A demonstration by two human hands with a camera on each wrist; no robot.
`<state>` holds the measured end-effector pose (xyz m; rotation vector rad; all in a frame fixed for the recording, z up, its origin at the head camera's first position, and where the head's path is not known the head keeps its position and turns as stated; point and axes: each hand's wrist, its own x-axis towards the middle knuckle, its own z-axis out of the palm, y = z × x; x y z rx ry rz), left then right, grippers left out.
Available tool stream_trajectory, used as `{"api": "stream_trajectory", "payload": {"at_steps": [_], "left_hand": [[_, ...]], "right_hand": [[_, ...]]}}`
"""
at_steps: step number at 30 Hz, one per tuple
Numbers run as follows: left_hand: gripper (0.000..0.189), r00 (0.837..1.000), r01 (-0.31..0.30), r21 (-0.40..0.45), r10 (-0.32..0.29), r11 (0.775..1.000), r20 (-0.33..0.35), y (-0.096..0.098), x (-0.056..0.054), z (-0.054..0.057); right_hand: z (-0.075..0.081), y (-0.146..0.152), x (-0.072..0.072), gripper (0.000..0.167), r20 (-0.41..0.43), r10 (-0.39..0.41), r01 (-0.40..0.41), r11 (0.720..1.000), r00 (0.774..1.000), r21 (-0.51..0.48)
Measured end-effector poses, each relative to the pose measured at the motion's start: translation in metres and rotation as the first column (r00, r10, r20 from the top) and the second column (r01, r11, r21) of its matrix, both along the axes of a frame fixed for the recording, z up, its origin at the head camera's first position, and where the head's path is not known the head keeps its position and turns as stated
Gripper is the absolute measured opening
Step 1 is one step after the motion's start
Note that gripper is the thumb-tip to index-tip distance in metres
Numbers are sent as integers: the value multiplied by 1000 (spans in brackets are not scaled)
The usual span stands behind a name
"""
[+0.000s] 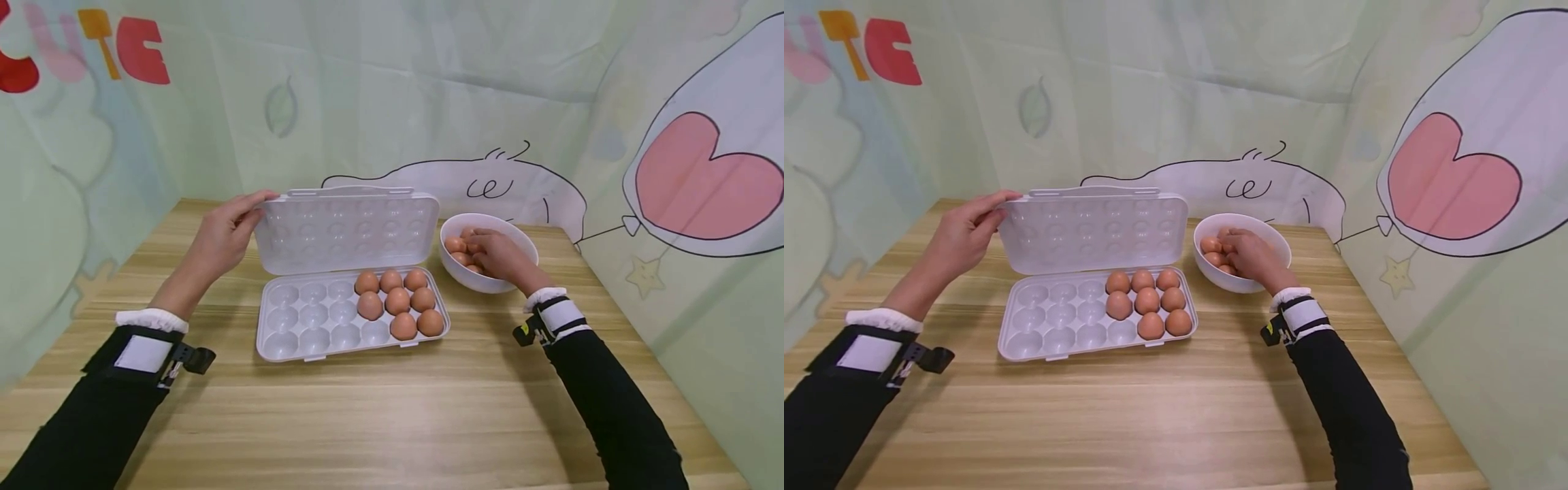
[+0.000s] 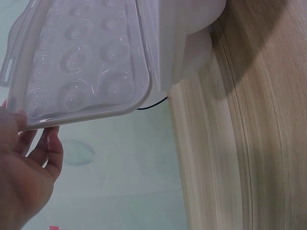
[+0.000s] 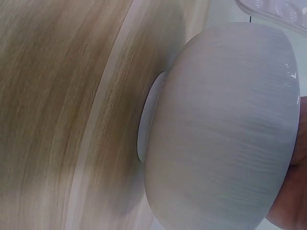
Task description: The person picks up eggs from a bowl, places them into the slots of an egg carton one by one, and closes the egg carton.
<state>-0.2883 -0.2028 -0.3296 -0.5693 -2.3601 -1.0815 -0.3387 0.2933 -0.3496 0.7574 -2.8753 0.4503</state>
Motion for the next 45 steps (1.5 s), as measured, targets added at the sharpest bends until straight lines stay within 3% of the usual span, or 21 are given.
{"api": "stream_trajectory", "payload": {"at_steps": [10,23,28,35,41,45], "left_hand": [[36,1000,-2,3,2,1000,-26,0,-1,-1],[36,1000,4,2,-4,1000,-20,0,-1,-1],[36,1000,10,1,-10,1000,-21,-1,-1,-1],[36,1000,8,8,-8,1000,-9,0,0,0],[36,1000,5,11,-5,1000,12,0,1,0],[37,1000,6,10,-6,1000,9,0,0,1]], "right_hand": [[0,-3,-3,11,0,-23,23,1000,1000,-3],[0,-7,-10,20,19,-120,120,993,993,23],[0,-4,-7,16,36,-153,154,988,988,-23],[6,6,5,33,-24,-89,86,991,996,-100],[14,15,17,34,39,-133,138,969,990,-205],[18,19,21,31,27,-170,171,947,985,-271]]}}
